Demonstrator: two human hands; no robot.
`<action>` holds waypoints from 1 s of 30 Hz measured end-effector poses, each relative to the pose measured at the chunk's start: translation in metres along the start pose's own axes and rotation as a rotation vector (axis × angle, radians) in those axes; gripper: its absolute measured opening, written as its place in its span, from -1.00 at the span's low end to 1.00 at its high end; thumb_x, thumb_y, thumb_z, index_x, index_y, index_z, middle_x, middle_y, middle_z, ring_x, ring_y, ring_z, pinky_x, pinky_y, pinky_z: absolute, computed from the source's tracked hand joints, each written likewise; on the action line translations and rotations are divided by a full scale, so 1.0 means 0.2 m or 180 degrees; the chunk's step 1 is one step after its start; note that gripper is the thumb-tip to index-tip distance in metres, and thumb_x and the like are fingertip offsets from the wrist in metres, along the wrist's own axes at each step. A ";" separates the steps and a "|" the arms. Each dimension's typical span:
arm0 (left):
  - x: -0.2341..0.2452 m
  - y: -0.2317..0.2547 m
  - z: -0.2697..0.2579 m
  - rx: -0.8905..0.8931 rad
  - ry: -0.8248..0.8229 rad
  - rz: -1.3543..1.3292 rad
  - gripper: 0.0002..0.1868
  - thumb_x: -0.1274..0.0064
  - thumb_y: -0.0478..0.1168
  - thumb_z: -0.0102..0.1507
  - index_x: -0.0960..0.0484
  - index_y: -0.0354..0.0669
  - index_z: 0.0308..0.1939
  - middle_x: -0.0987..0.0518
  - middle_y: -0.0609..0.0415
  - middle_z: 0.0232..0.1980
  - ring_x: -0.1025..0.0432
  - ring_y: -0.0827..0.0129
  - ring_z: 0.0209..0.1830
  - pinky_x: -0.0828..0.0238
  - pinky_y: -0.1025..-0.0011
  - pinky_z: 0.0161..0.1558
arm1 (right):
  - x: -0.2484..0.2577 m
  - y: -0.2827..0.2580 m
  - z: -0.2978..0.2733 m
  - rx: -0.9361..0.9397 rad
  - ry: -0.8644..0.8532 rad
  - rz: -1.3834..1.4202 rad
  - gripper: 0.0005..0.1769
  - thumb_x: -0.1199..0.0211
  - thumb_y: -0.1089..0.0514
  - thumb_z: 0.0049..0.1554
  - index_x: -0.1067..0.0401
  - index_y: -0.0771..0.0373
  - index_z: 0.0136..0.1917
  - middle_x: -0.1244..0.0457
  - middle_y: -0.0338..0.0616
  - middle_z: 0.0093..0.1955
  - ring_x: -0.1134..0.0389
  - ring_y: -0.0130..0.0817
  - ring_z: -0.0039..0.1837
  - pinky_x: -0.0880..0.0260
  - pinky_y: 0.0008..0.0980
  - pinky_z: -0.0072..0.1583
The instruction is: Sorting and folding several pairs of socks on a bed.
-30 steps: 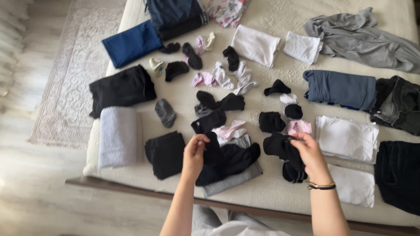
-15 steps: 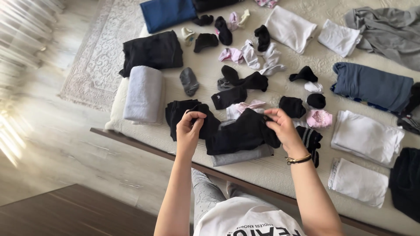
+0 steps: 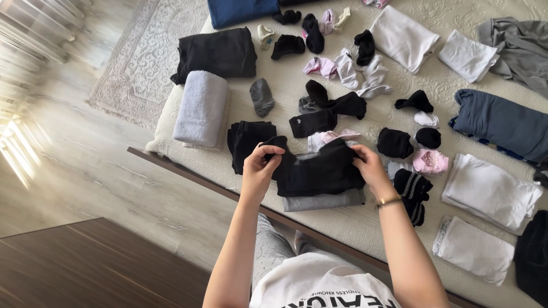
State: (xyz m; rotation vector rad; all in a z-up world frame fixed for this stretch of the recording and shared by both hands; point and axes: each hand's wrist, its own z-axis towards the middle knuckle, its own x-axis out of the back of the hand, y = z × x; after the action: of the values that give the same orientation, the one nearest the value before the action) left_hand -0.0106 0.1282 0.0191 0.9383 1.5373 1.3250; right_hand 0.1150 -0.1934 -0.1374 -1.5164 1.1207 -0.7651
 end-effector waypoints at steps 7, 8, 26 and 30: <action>-0.01 -0.05 0.01 -0.0053 -0.0087 0.0180 -0.89 -0.08 -0.47 0.29 -0.69 -0.28 -0.16 -0.43 0.27 -0.19 -0.23 0.71 -0.36 -0.10 0.65 -0.36 | -0.25 -0.12 0.00 0.1179 0.0938 -0.4270 -0.50 -0.35 0.35 -0.10 -0.51 0.37 0.15 -0.36 0.06 0.09 -0.37 0.08 0.12 -0.30 0.02 0.15; -0.01 -0.05 0.01 0.0039 -0.0076 0.0210 -0.88 -0.06 -0.47 0.29 -0.69 -0.27 -0.18 -0.41 0.27 -0.20 -0.21 0.70 -0.40 -0.08 0.64 -0.40 | -0.30 -0.10 0.00 0.1435 0.0530 -0.3884 -0.65 -0.30 0.38 -0.02 -0.54 0.28 0.08 -0.36 -0.05 0.09 -0.40 -0.02 0.15 -0.36 -0.09 0.21; 0.05 -0.03 -0.03 0.0200 0.0061 0.0338 -0.84 0.00 -0.43 0.33 -0.69 -0.21 -0.13 -0.45 0.29 -0.29 -0.14 0.72 -0.50 -0.06 0.62 -0.48 | -0.43 -0.14 0.24 0.0498 -0.0865 -0.1628 -0.79 -0.36 0.31 0.11 -0.40 0.24 0.00 -0.35 -0.21 -0.10 -0.39 -0.40 -0.01 -0.38 -0.42 0.05; 0.04 -0.13 -0.01 0.0236 0.0187 0.0169 -0.84 0.01 -0.42 0.38 -0.71 -0.25 -0.11 -0.57 0.27 -0.31 -0.24 0.73 -0.41 -0.15 0.64 -0.37 | -0.38 -0.29 0.22 0.0261 -0.0535 -0.0002 -0.80 -0.26 0.27 0.24 -0.41 0.27 0.15 -0.39 -0.27 0.04 -0.38 -0.60 0.08 -0.37 -0.57 0.17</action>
State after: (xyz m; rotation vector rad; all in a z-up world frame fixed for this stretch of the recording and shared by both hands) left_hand -0.0155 0.1314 -0.0077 1.0004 1.6258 1.3515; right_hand 0.1421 -0.1055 -0.0851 -1.4832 0.9530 -0.6629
